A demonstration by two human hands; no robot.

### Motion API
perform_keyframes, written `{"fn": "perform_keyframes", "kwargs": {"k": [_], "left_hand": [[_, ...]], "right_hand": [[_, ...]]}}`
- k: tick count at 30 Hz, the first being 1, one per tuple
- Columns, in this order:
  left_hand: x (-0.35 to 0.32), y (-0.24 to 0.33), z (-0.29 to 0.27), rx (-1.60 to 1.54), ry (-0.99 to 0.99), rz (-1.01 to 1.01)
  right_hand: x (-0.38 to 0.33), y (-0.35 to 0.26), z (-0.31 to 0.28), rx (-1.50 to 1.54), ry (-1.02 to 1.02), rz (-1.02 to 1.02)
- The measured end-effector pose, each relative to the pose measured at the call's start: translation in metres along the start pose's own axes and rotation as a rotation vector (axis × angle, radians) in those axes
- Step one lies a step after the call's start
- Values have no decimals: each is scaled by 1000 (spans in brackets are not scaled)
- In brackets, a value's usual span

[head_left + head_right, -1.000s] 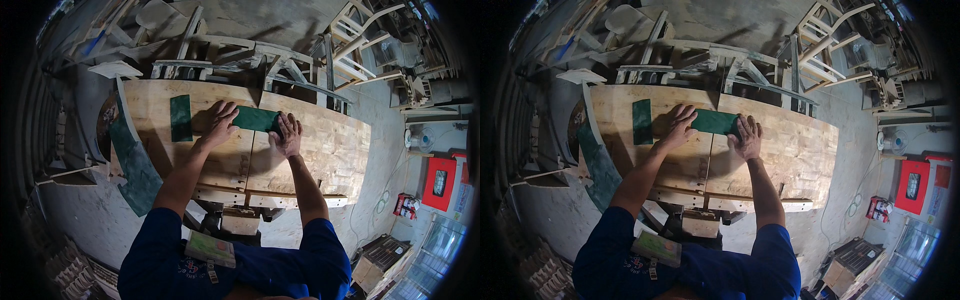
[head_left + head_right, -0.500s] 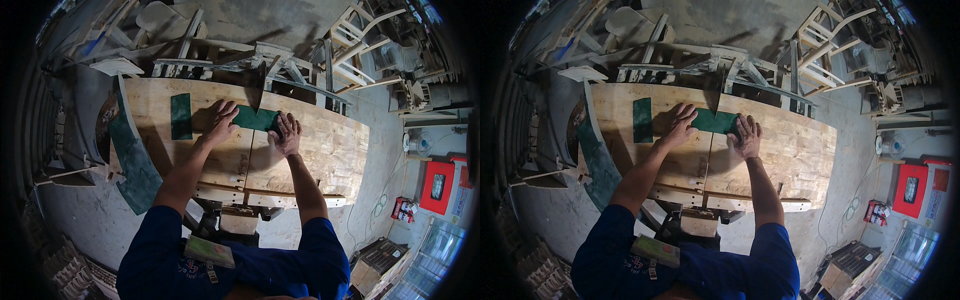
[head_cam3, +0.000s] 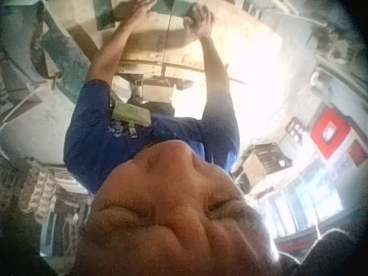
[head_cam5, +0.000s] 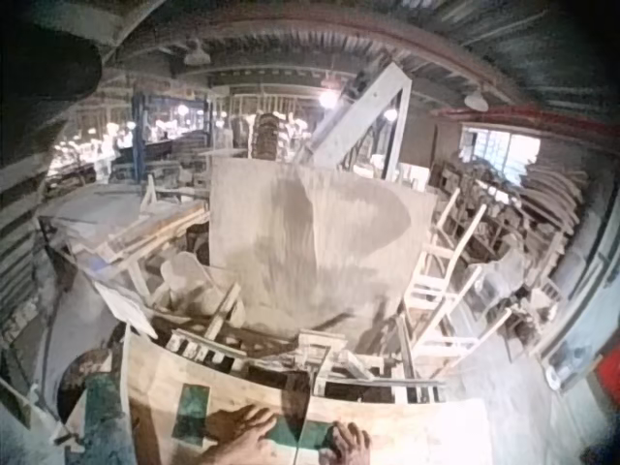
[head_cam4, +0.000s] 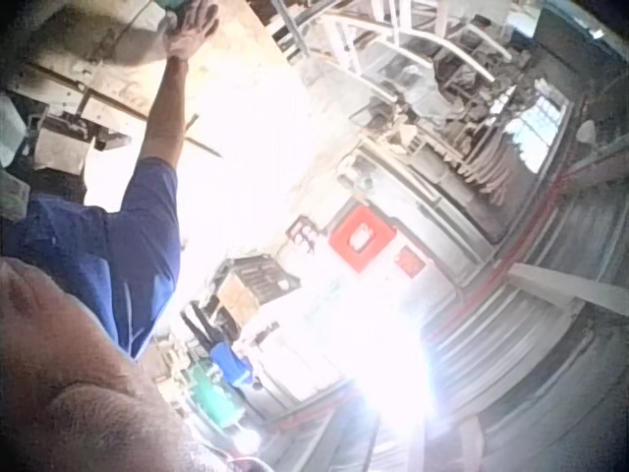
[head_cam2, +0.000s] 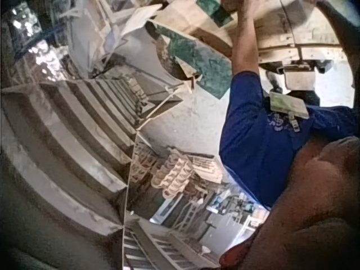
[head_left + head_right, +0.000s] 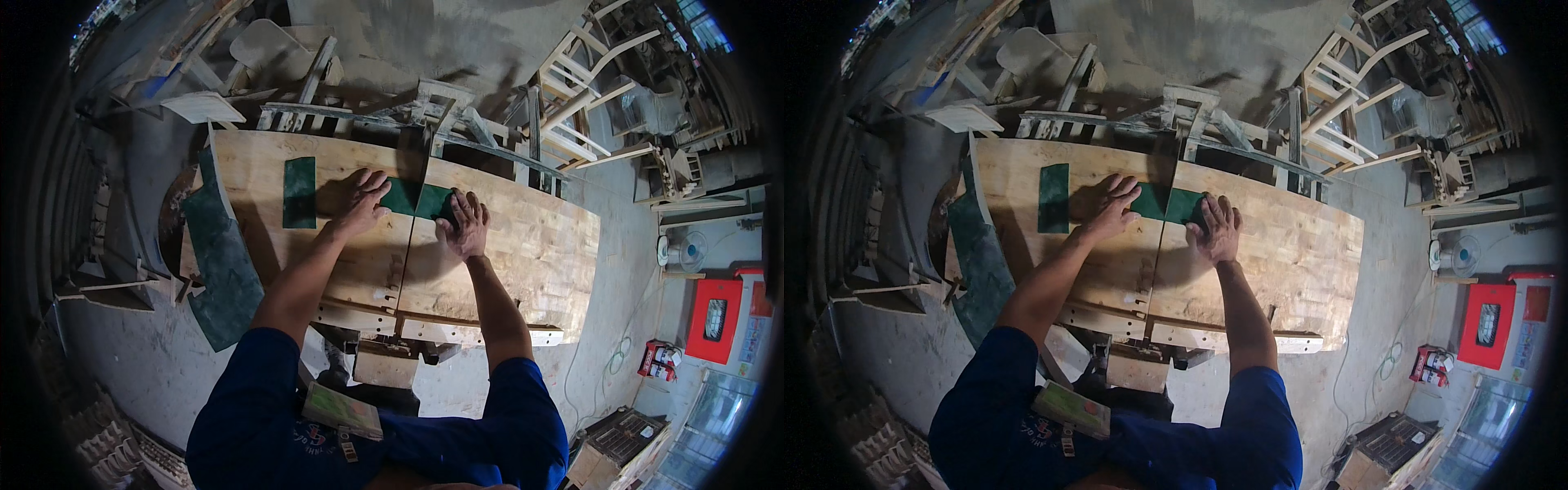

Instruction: The person picks up a green sheet, walks to a table saw, and cuts the sheet into smaller pieces. The person then places the cut pieces on the table.

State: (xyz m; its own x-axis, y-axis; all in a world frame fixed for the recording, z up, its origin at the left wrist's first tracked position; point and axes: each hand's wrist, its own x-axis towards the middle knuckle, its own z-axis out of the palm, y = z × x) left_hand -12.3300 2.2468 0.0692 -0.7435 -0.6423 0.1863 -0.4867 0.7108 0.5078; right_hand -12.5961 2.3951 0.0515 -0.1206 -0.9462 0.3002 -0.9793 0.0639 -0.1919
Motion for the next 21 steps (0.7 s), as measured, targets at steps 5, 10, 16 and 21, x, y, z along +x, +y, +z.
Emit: {"fn": "perform_keyframes", "kwargs": {"k": [5, 10, 16, 21], "left_hand": [[-3, -6, 0, 53, -10, -17], [-5, -2, -1, 22, -13, -16], [-34, -10, -9, 20, 60, -45], [-53, 5, -14, 77, 137, -34]], "right_hand": [[3, -5, -1, 42, 39, -27], [1, -2, 0, 22, 56, -30], [-10, -6, -7, 40, 36, -5], [-42, -8, -24, 155, 19, 64]]}}
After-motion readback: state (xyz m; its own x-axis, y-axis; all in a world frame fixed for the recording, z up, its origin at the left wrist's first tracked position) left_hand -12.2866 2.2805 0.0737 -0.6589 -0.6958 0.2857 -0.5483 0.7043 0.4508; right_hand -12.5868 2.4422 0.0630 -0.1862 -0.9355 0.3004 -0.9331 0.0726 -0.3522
